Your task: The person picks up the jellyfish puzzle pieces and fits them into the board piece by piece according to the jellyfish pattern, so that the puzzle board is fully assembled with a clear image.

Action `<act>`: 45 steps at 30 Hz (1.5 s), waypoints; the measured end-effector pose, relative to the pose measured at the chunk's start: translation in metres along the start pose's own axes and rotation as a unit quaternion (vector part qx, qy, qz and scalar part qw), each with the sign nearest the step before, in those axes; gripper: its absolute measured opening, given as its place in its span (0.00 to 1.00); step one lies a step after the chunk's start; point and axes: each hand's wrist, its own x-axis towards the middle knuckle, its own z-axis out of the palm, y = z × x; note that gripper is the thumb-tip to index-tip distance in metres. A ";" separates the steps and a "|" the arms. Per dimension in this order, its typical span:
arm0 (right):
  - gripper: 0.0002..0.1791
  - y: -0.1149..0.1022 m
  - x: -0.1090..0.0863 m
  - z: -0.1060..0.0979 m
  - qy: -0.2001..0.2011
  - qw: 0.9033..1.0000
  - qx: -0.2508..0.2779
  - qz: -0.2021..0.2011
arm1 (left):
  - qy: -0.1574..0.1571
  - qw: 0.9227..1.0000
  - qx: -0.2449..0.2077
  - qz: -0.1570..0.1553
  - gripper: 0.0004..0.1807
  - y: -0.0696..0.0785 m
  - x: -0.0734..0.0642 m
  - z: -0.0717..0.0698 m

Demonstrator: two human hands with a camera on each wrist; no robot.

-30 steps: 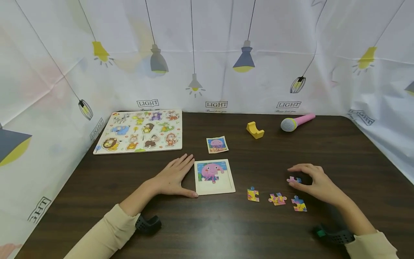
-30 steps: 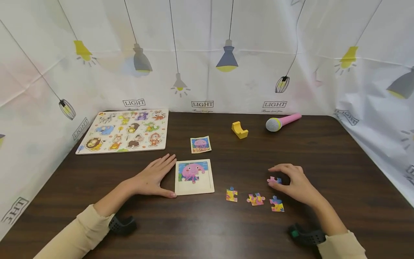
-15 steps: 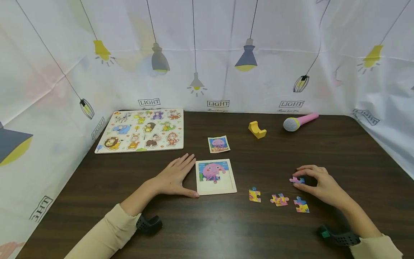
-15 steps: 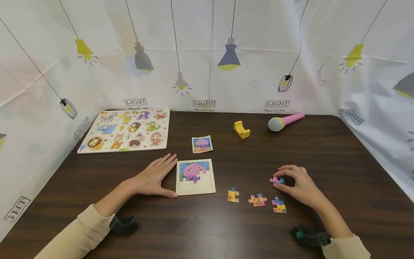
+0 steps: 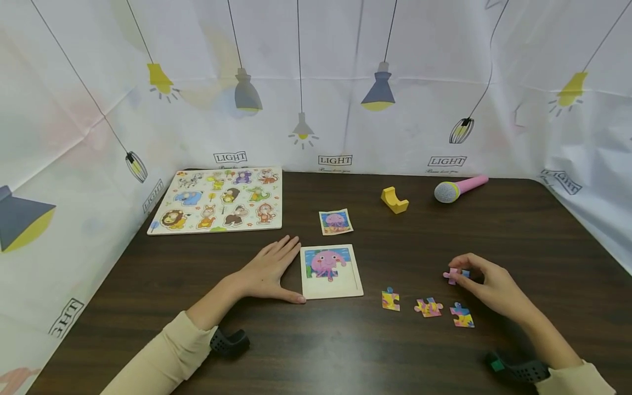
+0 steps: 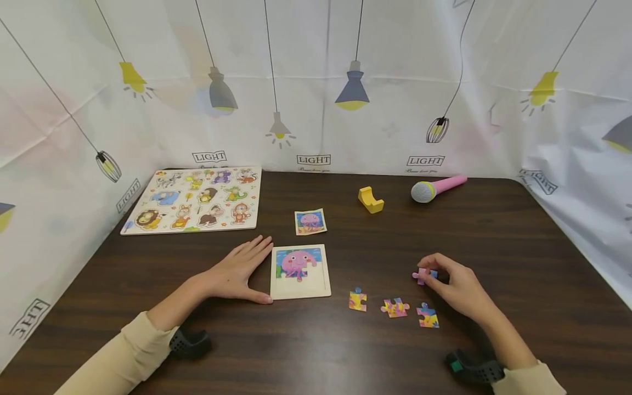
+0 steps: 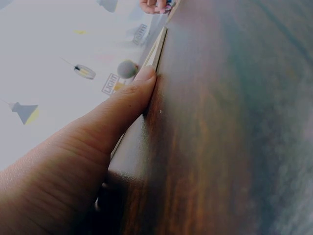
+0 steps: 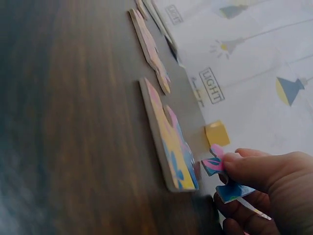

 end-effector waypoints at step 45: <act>0.09 -0.102 0.076 0.045 -0.074 0.988 0.058 -0.125 | -0.003 1.000 -0.004 -0.001 0.64 -0.001 0.001 -0.001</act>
